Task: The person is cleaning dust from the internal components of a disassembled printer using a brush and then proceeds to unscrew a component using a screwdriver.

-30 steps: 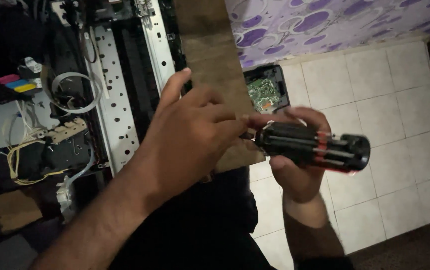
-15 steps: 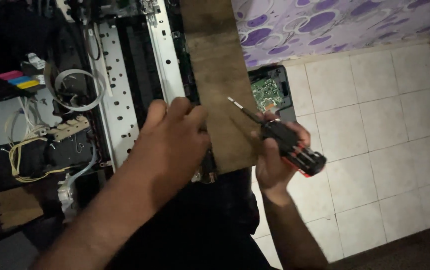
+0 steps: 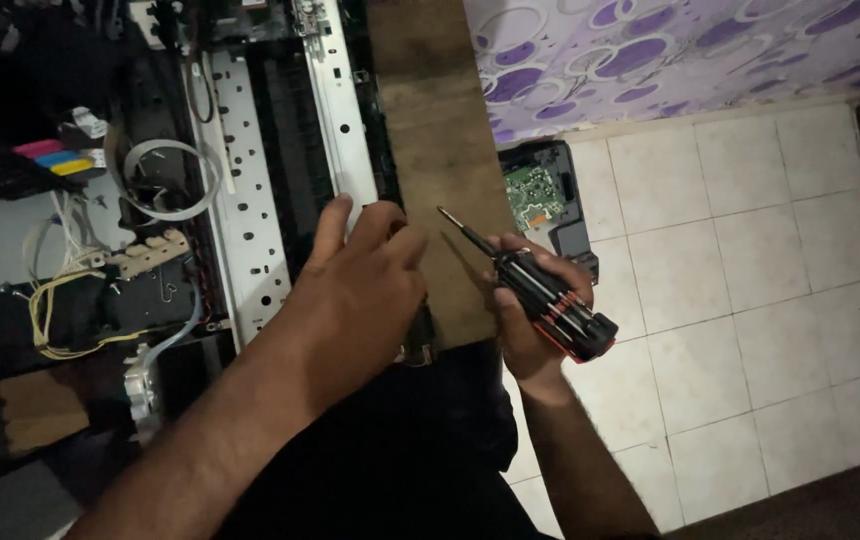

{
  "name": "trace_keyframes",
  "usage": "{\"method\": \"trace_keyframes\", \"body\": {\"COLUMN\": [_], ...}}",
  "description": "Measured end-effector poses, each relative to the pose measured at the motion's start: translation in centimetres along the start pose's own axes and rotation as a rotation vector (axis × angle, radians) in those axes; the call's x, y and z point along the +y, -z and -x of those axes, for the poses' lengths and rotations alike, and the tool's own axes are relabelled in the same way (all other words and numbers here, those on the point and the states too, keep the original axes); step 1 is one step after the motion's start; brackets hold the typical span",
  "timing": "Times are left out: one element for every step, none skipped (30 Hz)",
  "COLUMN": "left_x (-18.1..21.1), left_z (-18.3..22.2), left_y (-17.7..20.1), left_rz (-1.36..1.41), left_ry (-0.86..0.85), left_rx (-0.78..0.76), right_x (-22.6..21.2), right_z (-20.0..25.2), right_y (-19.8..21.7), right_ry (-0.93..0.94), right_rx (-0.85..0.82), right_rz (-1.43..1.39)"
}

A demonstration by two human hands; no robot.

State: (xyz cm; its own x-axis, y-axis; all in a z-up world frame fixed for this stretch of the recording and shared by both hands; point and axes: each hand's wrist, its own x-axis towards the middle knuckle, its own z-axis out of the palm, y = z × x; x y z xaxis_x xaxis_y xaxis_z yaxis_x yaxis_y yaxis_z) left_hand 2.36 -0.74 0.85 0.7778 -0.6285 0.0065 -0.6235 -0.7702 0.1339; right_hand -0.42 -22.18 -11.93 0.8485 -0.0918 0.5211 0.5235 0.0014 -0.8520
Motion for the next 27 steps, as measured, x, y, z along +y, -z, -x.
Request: {"method": "trace_keyframes", "body": {"left_x": [0.0, -0.2, -0.3, -0.5, -0.5, -0.6, -0.7, -1.4, -2.1, -2.6, -3.6, -4.6, -5.6, -6.2, -6.8, -7.2, -7.9, -8.6, -9.2, -9.6, -10.0, -10.4, -10.5, -10.8, -11.1, -11.4, -11.6], "left_z": [-0.1, 0.1, 0.3, 0.5, 0.6, 1.0, 1.5, 2.6, 3.9, 5.2, 6.9, 8.6, 10.4, 12.2, 14.0, 16.1, 17.8, 19.6, 21.4, 22.5, 23.4, 24.2, 24.7, 24.9, 25.1, 24.8, 24.5], "left_y": [0.3, 0.0, -0.3, -0.7, -0.2, 0.3, 0.9, 2.3, 3.8, 5.1, 5.7, 6.2, 6.8, 7.4, 8.0, 8.5, 8.2, 7.9, 7.5, 6.7, 5.9, 5.0, 4.5, 3.9, 3.4, 3.3, 3.3], "left_rz": [0.005, 0.006, 0.058, 0.108, 0.107, 0.196, 0.284, 0.266, 0.353, 0.435, 0.411, 0.412, 0.410, 0.392, 0.322, 0.247, 0.225, 0.213, 0.201, 0.190, 0.172, 0.162, 0.159, 0.153, 0.147, 0.153, 0.167], "left_ry": [0.008, 0.014, 0.002, -0.008, -0.001, 0.029, 0.058, 0.083, 0.099, 0.118, 0.145, 0.182, 0.218, 0.241, 0.328, 0.420, 0.448, 0.486, 0.525, 0.542, 0.595, 0.644, 0.656, 0.707, 0.758, 0.762, 0.703], "left_rx": [-0.102, -0.100, -0.016, 0.067, 0.069, 0.150, 0.234, 0.231, 0.311, 0.398, 0.402, 0.489, 0.576, 0.584, 0.590, 0.599, 0.610, 0.608, 0.606, 0.619, 0.617, 0.614, 0.626, 0.567, 0.508, 0.518, 0.562], "right_x": [0.1, -0.1, -0.3, -0.5, -0.6, -0.5, -0.5, -0.5, -0.5, -0.3, 0.0, 0.3, 0.6, -0.2, -1.1, -1.8, -2.6, -3.2, -3.7, -4.6, -5.4, -6.4, -8.3, -10.4, -12.5, -11.1, -9.7], "right_z": [-0.1, 0.0, 0.1, 0.2, 0.3, 0.3, 0.4, 0.5, 0.6, 0.6, 0.9, 1.1, 1.2, 0.6, 0.0, -0.6, -0.3, -0.3, -0.3, -0.6, -0.9, -1.1, -1.9, -2.4, -2.8, -1.9, -1.0], "right_y": [0.0, -0.1, -0.2, -0.3, 0.1, 0.2, 0.2, 0.2, 0.1, 0.0, 0.4, 0.9, 1.3, 1.1, 0.8, 0.5, 0.3, 0.3, 0.4, -0.2, -0.8, -1.0, -1.5, -1.9, -2.2, -2.6, -2.9], "right_ry": [0.032, 0.033, -0.002, -0.036, -0.036, -0.066, -0.096, -0.099, -0.085, -0.069, -0.067, -0.070, -0.072, -0.069, -0.037, -0.001, 0.006, -0.026, -0.060, -0.051, -0.051, -0.051, -0.044, -0.176, -0.309, -0.301, -0.101], "right_rx": [-0.011, -0.017, -0.003, 0.011, 0.006, 0.023, 0.041, 0.028, 0.046, 0.060, 0.043, 0.081, 0.119, 0.100, 0.105, 0.106, 0.084, 0.108, 0.131, 0.114, 0.137, 0.165, 0.152, 0.009, -0.133, -0.139, -0.114], "right_rz": [0.032, 0.029, 0.018, 0.005, 0.001, -0.018, -0.036, -0.064, -0.020, 0.020, -0.011, 0.079, 0.169, 0.147, 0.201, 0.249, 0.221, 0.189, 0.159, 0.144, 0.154, 0.172, 0.166, 0.249, 0.333, 0.339, 0.240]}}
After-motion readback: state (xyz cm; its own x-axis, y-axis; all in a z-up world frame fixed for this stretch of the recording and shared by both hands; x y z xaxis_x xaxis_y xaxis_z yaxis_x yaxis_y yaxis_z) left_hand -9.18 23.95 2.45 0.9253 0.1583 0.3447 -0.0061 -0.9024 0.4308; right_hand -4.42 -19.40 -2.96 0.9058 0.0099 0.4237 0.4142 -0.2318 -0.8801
